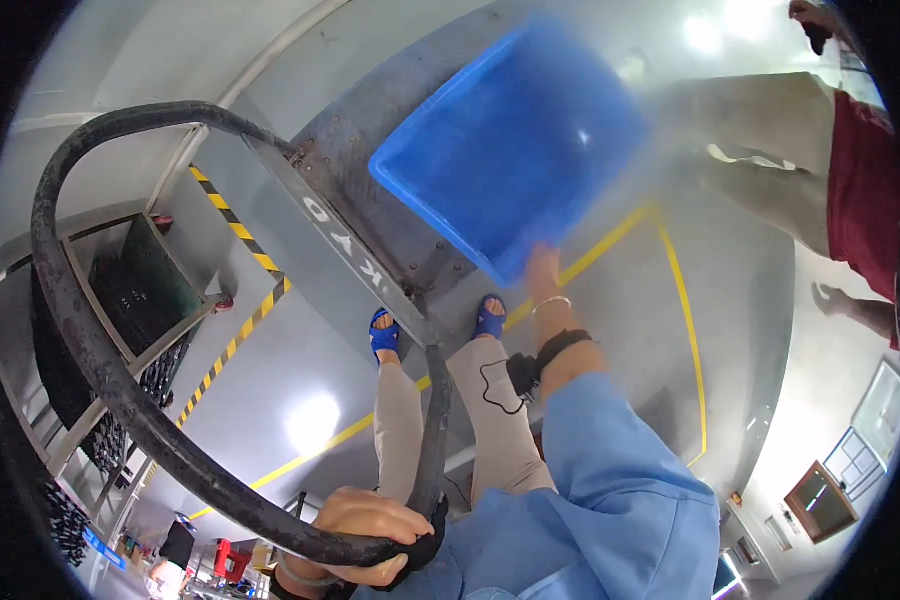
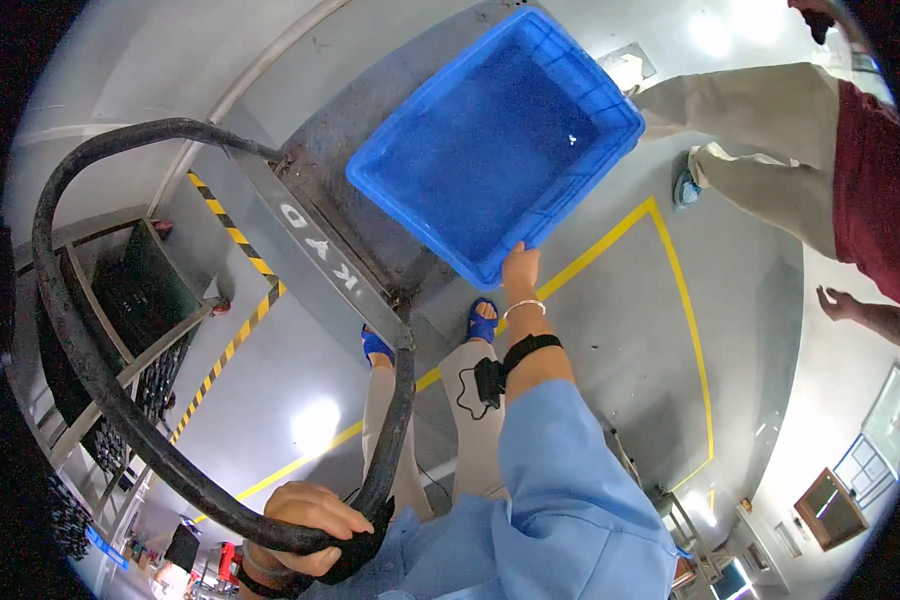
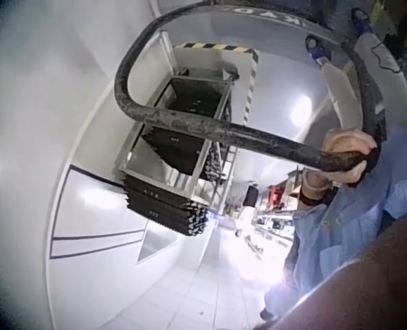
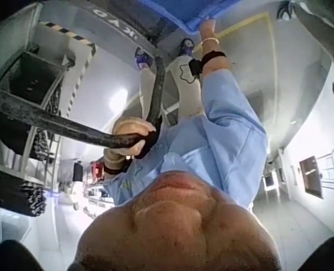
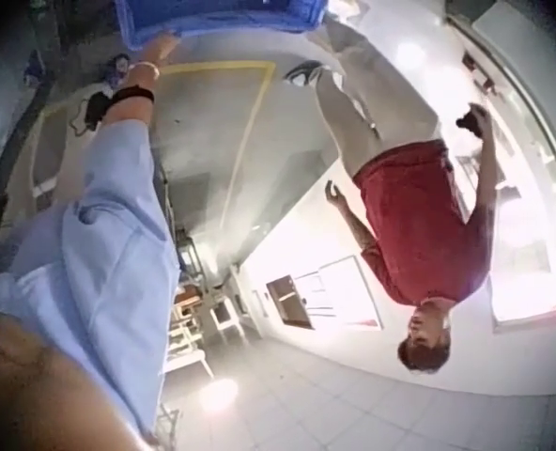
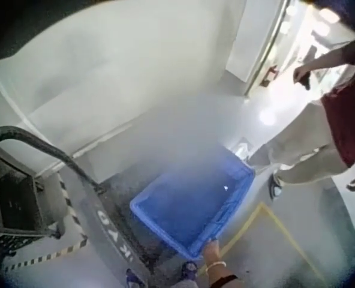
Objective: Organizing various electronics components into crates, wiping down workstation surfaces, and moving storage bins on a factory floor.
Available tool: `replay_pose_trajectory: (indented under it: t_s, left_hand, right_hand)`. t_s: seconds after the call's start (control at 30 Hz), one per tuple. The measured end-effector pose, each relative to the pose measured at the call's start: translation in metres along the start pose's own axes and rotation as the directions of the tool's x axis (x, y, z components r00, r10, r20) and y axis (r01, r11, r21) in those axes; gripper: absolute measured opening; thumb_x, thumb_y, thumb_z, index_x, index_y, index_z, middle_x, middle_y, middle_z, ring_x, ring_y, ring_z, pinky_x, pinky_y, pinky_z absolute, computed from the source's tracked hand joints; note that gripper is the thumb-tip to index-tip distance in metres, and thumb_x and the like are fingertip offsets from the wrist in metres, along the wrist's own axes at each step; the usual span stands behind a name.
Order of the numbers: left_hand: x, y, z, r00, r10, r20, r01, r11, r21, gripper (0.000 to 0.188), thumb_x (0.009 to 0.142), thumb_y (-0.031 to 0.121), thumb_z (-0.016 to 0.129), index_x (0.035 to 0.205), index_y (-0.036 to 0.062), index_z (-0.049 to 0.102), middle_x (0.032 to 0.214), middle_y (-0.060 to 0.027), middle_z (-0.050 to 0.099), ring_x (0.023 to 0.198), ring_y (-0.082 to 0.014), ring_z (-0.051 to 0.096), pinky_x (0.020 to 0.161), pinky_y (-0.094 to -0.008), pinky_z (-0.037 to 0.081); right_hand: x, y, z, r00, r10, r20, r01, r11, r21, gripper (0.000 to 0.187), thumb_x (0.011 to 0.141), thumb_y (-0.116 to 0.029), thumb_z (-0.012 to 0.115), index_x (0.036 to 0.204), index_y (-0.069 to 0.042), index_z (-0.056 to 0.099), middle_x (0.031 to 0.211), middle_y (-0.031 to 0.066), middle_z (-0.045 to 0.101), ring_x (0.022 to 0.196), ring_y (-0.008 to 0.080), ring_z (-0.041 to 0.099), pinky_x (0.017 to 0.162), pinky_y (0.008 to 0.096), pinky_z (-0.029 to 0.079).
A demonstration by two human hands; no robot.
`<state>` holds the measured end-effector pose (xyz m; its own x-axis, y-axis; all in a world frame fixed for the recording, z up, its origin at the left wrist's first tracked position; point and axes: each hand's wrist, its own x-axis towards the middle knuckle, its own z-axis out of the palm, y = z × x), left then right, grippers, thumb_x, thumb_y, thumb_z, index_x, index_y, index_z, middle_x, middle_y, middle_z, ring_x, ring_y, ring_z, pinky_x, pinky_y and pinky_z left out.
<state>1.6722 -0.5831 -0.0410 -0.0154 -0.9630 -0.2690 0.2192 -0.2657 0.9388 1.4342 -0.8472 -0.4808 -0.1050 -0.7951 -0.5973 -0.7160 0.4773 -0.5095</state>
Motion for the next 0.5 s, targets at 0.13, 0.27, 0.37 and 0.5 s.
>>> replay_pose_trajectory:
  t_s: [0.13, 0.27, 0.37, 0.5]
  left_hand:
    - [0.003, -0.002, -0.002, 1.000, 0.005, 0.004, -0.005, 0.999, -0.040, 0.022, 0.061, 0.007, 0.067, 0.081, 0.0069, 0.056, 0.083, -0.0100, 0.068, 0.066, -0.0256, 0.067, 0.059, -0.0320, 0.054]
    - [0.003, -0.003, -0.004, 1.000, 0.005, 0.012, -0.004, 0.998, -0.058, 0.022, 0.062, 0.008, 0.067, 0.081, 0.0069, 0.056, 0.083, -0.0105, 0.068, 0.067, -0.0258, 0.067, 0.058, -0.0321, 0.054]
    - [0.008, -0.001, -0.003, 0.999, 0.014, 0.029, -0.013, 0.999, -0.037, 0.021, 0.063, 0.008, 0.067, 0.081, 0.0067, 0.056, 0.085, -0.0106, 0.068, 0.068, -0.0261, 0.067, 0.059, -0.0326, 0.054]
    - [0.012, 0.001, -0.006, 0.997, 0.001, 0.073, 0.002, 0.999, -0.047, 0.023, 0.063, 0.008, 0.067, 0.084, 0.0066, 0.057, 0.086, -0.0106, 0.068, 0.069, -0.0265, 0.067, 0.061, -0.0333, 0.055]
  right_hand:
    - [-0.020, -0.016, 0.027, 0.998, 0.055, 0.030, -0.056, 0.998, 0.021, 0.044, 0.092, -0.033, 0.044, 0.108, 0.008, 0.043, 0.092, 0.0280, 0.060, 0.068, 0.0399, 0.064, 0.056, 0.0417, 0.056]
    - [-0.037, -0.037, 0.050, 0.981, 0.193, 0.025, -0.195, 0.976, 0.098, 0.044, 0.093, -0.032, 0.042, 0.110, 0.008, 0.047, 0.091, 0.0240, 0.060, 0.069, 0.0335, 0.064, 0.049, 0.0380, 0.056]
    - [-0.038, -0.047, 0.062, 0.971, 0.241, -0.001, -0.237, 0.959, 0.154, 0.043, 0.093, -0.032, 0.042, 0.110, 0.008, 0.046, 0.093, 0.0245, 0.060, 0.071, 0.0338, 0.064, 0.049, 0.0384, 0.056]
    - [-0.054, -0.065, 0.081, 0.943, 0.328, -0.055, -0.312, 0.928, 0.202, 0.045, 0.091, -0.034, 0.048, 0.110, 0.006, 0.043, 0.099, 0.0293, 0.059, 0.078, 0.0462, 0.063, 0.062, 0.0469, 0.056]
